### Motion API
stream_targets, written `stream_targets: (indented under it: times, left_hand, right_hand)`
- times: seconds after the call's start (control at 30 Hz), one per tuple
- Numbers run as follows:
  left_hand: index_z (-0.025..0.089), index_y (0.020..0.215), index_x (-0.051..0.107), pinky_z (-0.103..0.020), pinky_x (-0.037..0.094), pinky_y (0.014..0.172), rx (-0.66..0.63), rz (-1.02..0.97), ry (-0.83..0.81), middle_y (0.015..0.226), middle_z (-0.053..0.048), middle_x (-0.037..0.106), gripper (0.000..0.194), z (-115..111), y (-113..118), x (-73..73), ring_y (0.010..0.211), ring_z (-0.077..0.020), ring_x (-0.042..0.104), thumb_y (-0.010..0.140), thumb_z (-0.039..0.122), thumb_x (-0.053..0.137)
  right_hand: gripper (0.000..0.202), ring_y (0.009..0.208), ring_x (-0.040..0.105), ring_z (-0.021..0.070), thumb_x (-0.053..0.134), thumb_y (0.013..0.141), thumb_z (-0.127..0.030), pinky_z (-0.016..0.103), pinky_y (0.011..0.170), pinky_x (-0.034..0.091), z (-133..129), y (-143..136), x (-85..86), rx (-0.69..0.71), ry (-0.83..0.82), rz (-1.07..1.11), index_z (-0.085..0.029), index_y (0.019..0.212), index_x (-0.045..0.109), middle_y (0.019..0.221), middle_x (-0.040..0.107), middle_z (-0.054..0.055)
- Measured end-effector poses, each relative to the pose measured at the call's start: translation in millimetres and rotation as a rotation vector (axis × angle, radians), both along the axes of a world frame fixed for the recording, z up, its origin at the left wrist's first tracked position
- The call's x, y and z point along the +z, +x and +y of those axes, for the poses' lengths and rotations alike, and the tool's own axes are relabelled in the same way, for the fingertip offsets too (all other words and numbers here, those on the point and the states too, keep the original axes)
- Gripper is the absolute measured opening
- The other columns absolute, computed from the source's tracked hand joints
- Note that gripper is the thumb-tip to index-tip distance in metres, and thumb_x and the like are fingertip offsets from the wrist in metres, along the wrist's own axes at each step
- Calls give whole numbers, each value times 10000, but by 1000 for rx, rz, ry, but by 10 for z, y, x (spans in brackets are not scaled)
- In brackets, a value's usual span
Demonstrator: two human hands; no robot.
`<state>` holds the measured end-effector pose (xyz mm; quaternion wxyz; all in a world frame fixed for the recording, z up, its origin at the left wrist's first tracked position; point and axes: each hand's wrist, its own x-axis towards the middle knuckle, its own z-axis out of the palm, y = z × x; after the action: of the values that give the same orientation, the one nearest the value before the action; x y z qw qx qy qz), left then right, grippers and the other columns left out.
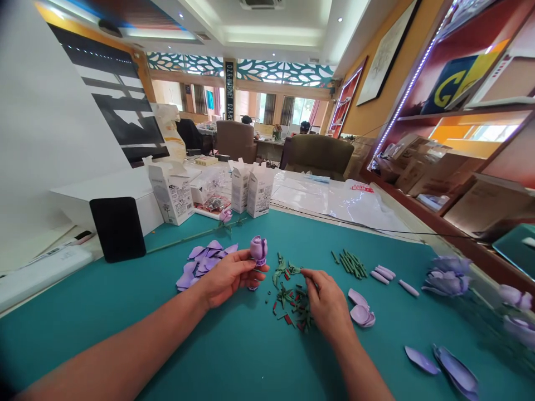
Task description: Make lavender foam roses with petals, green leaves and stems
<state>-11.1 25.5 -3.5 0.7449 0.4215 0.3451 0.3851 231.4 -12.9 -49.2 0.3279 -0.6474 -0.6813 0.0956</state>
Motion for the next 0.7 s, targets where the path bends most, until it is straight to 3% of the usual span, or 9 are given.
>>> stream_targets:
  times: [0.4,0.53,0.7]
  left_hand:
    - [140,936,621,-239,490,631,0,-18,-60,863,-87,708,150,-19,8,25,684,-131,655,789,138,594]
    - [133,911,625,-229,491,607,7,5,-49,870,-89,708,130,-24,18,49,658,-120,645,788,125,583]
    - [144,919,632,-253,496,638,24,33,-21,878,-79,706,153,24,11,25,693,-135,645,767,146,616]
  right_hand:
    - [312,995,607,234,403,866,-344,389,856,470,-95,-184,70,-4,75,-28,-231,1005,659,1033,685,67]
    - [290,979,608,224,424,863,-312,379,867,468,-102,-203,94,53,87,-28,-217,1002,660,1005,689,74]
    - [285,982,601,217,416,864,-271,362,853,471,-118,-252,142,-8,80,-34,-217,1009,655,1023,683,68]
